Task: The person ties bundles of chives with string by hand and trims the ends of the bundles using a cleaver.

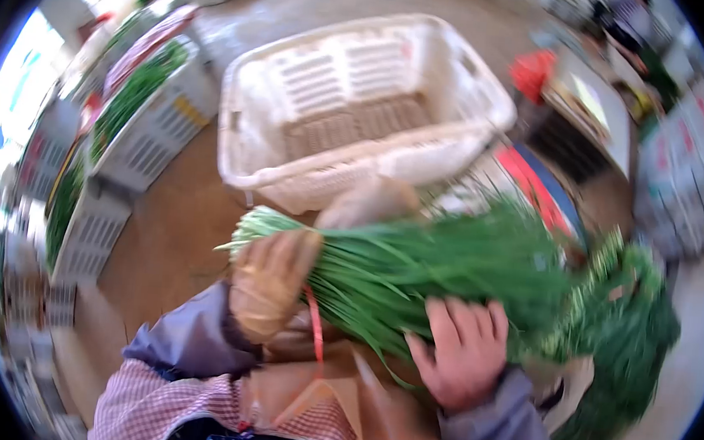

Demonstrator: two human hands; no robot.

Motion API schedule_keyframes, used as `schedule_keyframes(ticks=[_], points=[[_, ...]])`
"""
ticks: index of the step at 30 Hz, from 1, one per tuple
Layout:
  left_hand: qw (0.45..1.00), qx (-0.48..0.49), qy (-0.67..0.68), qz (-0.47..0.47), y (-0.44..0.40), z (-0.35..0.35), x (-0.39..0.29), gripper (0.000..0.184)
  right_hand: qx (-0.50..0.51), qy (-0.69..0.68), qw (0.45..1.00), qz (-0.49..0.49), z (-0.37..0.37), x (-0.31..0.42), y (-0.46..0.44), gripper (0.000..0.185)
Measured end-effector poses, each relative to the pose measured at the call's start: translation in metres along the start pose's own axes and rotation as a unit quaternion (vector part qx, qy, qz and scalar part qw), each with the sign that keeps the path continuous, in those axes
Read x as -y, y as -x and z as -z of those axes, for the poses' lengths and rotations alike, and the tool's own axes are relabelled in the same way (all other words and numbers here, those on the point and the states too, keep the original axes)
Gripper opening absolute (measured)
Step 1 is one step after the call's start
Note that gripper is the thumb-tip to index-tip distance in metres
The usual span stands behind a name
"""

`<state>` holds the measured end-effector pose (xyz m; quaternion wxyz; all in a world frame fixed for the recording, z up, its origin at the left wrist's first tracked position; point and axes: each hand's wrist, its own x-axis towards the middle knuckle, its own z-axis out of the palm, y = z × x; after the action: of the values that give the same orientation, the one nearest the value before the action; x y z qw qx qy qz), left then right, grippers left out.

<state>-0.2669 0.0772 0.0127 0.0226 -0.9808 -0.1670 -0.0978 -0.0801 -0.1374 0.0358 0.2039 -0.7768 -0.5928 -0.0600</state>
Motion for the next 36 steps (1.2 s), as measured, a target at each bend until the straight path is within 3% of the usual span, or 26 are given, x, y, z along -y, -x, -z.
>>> schedule_keyframes(ticks=[2,5,9,11,14,16,19,20,23,25,27,29,31,33,35,36], points=[[0.999,0.022,0.021,-0.01,-0.022,-0.004,0.004,0.092,0.051,0.095,0.989,-0.098,-0.025,-0.025,0.0,0.081],[0.988,0.122,0.079,-0.051,-0.029,0.028,0.017,0.096,0.049,0.077,0.982,-0.164,-0.046,-0.051,0.002,0.082],[0.927,0.299,0.202,-0.102,-0.059,0.067,0.054,0.091,0.038,-0.04,0.992,-0.111,-0.061,-0.08,0.008,0.081],[0.913,0.303,0.243,-0.124,-0.087,0.062,0.057,0.097,0.045,-0.044,0.994,-0.086,-0.055,-0.075,0.007,0.081],[0.933,0.274,0.211,-0.105,-0.128,0.055,0.016,0.101,-0.023,-0.022,0.999,-0.022,-0.061,-0.077,0.007,0.076],[0.912,0.271,0.285,-0.114,-0.155,0.031,-0.007,0.098,-0.055,0.01,0.998,-0.008,-0.061,-0.078,0.006,0.07],[0.916,0.241,0.314,-0.069,-0.171,0.013,-0.028,0.093,0.018,0.021,0.997,-0.071,-0.058,-0.086,0.016,0.07],[0.921,0.222,0.316,-0.052,-0.172,0.006,-0.031,0.091,-0.003,0.05,0.996,-0.079,-0.062,-0.093,0.021,0.061],[0.871,0.238,0.426,0.067,-0.169,-0.003,-0.031,0.084,0.054,0.007,0.976,-0.213,-0.069,-0.127,0.049,0.053],[0.838,0.239,0.482,0.09,-0.169,-0.017,-0.023,0.07,0.065,0.046,0.955,-0.285,-0.072,-0.162,0.071,0.042],[0.775,0.25,0.569,0.118,-0.166,-0.009,-0.025,0.065,0.015,0.118,0.944,-0.309,-0.053,-0.181,0.084,0.035],[0.746,0.241,0.61,0.117,-0.162,-0.013,-0.02,0.06,-0.206,0.103,0.925,-0.301,-0.033,-0.186,0.078,0.029],[0.728,0.226,0.637,0.117,-0.159,-0.017,-0.018,0.058,-0.348,-0.071,0.878,-0.321,0.002,-0.155,0.056,0.024],[0.723,0.205,0.649,0.115,-0.158,-0.019,-0.018,0.056,-0.325,-0.025,0.907,-0.266,0.031,-0.099,0.034,0.023],[0.736,0.192,0.638,0.119,-0.155,-0.015,-0.025,0.052,-0.239,0.018,0.971,0.015,0.028,-0.07,0.017,0.026],[0.742,0.187,0.632,0.12,-0.154,-0.014,-0.028,0.049,-0.219,0.025,0.973,0.07,0.009,-0.054,0.005,0.029]])
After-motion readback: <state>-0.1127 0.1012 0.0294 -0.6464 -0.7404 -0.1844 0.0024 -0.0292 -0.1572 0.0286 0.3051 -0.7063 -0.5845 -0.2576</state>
